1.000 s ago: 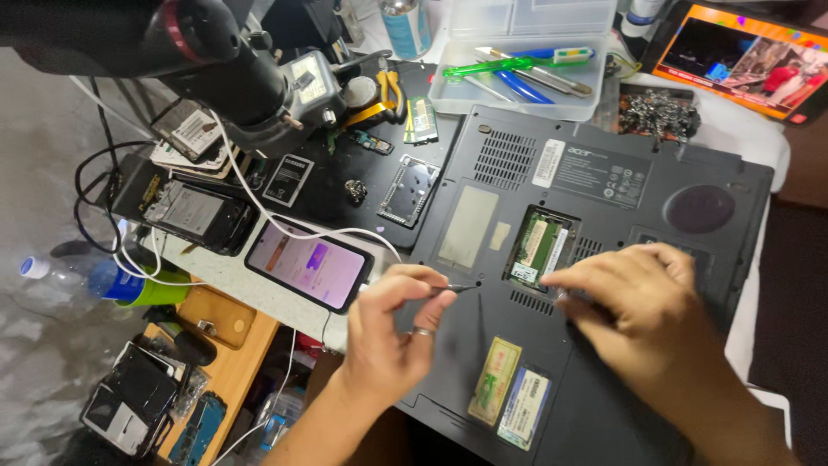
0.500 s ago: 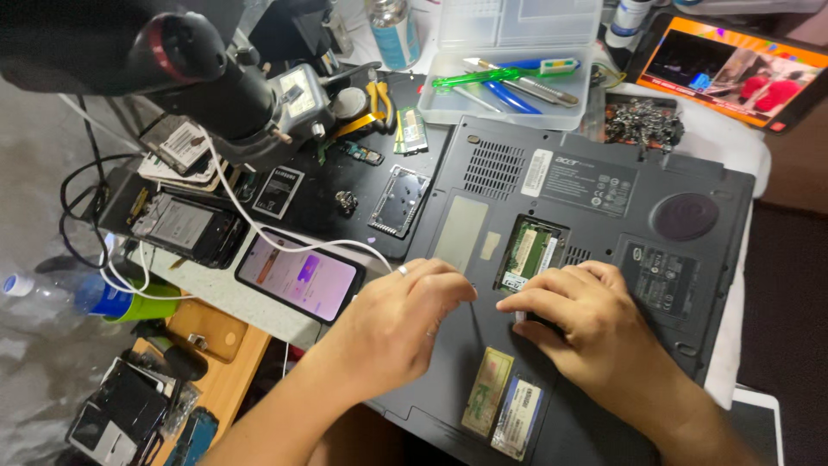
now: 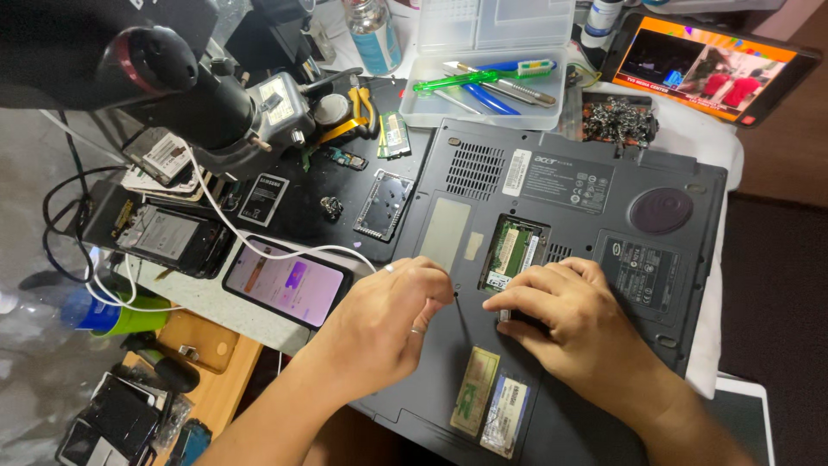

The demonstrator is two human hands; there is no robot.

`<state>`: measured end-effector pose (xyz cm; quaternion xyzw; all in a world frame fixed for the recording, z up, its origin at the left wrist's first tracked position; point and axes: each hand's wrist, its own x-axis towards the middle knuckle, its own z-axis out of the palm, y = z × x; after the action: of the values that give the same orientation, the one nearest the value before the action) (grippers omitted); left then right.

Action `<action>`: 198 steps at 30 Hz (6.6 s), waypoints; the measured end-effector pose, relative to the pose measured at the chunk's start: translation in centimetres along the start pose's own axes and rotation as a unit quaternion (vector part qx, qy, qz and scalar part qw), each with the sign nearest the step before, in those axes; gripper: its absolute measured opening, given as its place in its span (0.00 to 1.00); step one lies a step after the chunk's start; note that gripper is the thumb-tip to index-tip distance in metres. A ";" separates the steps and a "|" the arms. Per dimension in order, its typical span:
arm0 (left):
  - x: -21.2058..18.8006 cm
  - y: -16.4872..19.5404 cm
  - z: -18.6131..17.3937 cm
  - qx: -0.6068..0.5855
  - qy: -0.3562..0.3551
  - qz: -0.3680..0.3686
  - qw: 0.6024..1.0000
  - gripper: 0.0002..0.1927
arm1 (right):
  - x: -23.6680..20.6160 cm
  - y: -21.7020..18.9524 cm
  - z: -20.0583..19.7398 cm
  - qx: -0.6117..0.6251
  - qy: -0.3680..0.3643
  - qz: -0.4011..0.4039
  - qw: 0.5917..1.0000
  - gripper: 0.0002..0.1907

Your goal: The person uses a screwdriver to remove screws from the back panel of a laptop. They then insert a small rectangular component into a slot on the laptop's underside and secure it with additional screws.

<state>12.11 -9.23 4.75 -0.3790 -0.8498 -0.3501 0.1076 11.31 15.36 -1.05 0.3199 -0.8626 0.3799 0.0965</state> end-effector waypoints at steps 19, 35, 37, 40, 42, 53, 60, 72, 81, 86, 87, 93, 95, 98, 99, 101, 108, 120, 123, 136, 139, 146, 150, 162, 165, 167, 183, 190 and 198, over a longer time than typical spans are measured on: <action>-0.3 0.1 0.1 0.017 0.009 0.011 1.000 0.22 | 0.3 -0.3 0.0 -0.001 0.003 -0.004 1.000 0.12; -0.5 0.0 0.4 0.031 0.004 0.014 0.999 0.21 | 0.3 -0.2 0.2 0.000 0.002 -0.005 1.000 0.12; -0.5 0.0 0.4 0.027 0.009 0.016 0.999 0.21 | 0.3 -0.2 0.2 0.001 0.000 -0.004 1.000 0.12; -0.3 0.2 0.4 0.034 0.011 0.014 0.999 0.21 | 0.2 -0.1 0.2 0.002 -0.009 0.006 1.000 0.12; 0.0 0.4 0.2 0.040 0.007 0.010 0.999 0.20 | 0.1 -0.1 0.2 0.002 -0.009 0.006 1.000 0.12; 3.2 2.2 -3.6 0.240 -0.201 0.117 0.942 0.05 | 0.1 0.4 0.2 0.018 -0.004 -0.001 1.000 0.13; 4.6 1.2 -3.3 0.319 -0.244 0.361 0.841 0.10 | 0.2 0.3 0.2 0.007 0.007 -0.008 1.000 0.13; 5.2 4.0 -1.2 0.341 -0.330 0.061 0.878 0.06 | 0.1 0.4 0.3 0.008 0.007 -0.008 1.000 0.13; 4.0 1.5 -1.9 0.246 -0.238 0.181 0.922 0.07 | -0.2 0.6 0.4 0.007 0.014 -0.020 1.000 0.13; 5.1 1.8 -2.0 0.337 -0.285 0.059 0.895 0.07 | -0.1 0.4 0.0 0.018 0.015 -0.023 0.999 0.12; 5.0 1.8 -2.2 0.308 -0.236 0.098 0.916 0.08 | -0.1 0.4 -0.1 0.017 0.014 -0.021 1.000 0.12; 4.2 2.0 -2.6 0.297 -0.277 0.085 0.910 0.10 | 0.0 0.4 0.2 0.020 0.028 -0.030 0.999 0.12; 4.3 2.2 -2.6 0.326 -0.335 0.031 0.884 0.08 | -0.1 0.4 0.1 0.023 0.019 -0.022 0.999 0.12; 4.2 2.8 -3.1 0.188 -0.153 0.149 0.959 0.13 | 0.0 0.4 0.0 0.023 0.006 -0.014 1.000 0.11; 4.3 2.8 -3.1 0.208 -0.194 0.130 0.950 0.14 | 0.0 0.4 0.0 0.016 0.010 -0.011 1.000 0.11; 4.5 2.9 -2.8 0.245 -0.277 0.083 0.925 0.14 | 0.1 0.3 0.0 0.008 0.013 -0.008 1.000 0.11; 4.6 2.5 -2.7 0.214 -0.214 0.079 0.950 0.11 | -0.1 0.5 0.0 0.016 0.012 -0.014 1.000 0.12; 4.6 2.7 -2.8 0.207 -0.251 0.003 0.946 0.15 | -0.2 0.4 -0.1 0.012 0.011 -0.017 1.000 0.10; 4.5 2.8 -2.8 0.231 -0.270 -0.052 0.933 0.11 | -0.1 0.3 0.0 0.014 0.019 -0.022 0.999 0.10; 3.5 3.0 -3.1 0.146 -0.201 -0.041 0.968 0.17 | -0.3 0.5 0.1 0.015 0.021 -0.027 0.999 0.11; 3.2 2.9 -2.7 0.154 -0.196 -0.063 0.966 0.13 | -0.4 0.4 0.2 0.010 0.022 -0.024 0.999 0.11; 1.6 1.2 -0.5 0.068 0.014 0.047 0.996 0.15 | -0.4 0.5 0.2 0.018 0.017 -0.022 0.999 0.11; 0.2 -0.5 1.3 -0.026 0.088 0.048 0.995 0.17 | -0.4 0.5 0.2 0.014 0.018 -0.030 0.999 0.11; -0.4 -1.9 4.8 0.016 0.260 0.073 0.963 0.23 | -0.1 0.6 -0.1 0.027 0.020 -0.029 0.999 0.10; -0.7 -1.1 4.5 -0.034 0.232 0.060 0.970 0.23 | -0.1 0.6 -0.2 0.029 0.017 -0.029 0.999 0.10; -1.1 -0.9 4.8 -0.124 0.214 0.047 0.968 0.20 | -0.1 0.6 -0.2 0.031 0.016 -0.030 0.999 0.10; -2.4 -1.5 6.9 -0.022 0.260 0.025 0.965 0.28 | -0.2 0.5 0.0 0.016 0.025 -0.038 0.999 0.10; -3.3 -2.2 7.3 -0.062 0.271 0.011 0.961 0.30 | -0.3 0.5 0.1 0.022 0.027 -0.031 0.999 0.10; -4.3 -3.0 7.8 -0.083 0.251 -0.023 0.964 0.31 | -0.3 0.5 0.2 0.012 0.031 -0.033 0.999 0.11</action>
<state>13.58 -7.74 -4.43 -0.2670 -0.7720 -0.5056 0.2775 11.22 15.59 -1.63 0.3376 -0.8433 0.3967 0.1320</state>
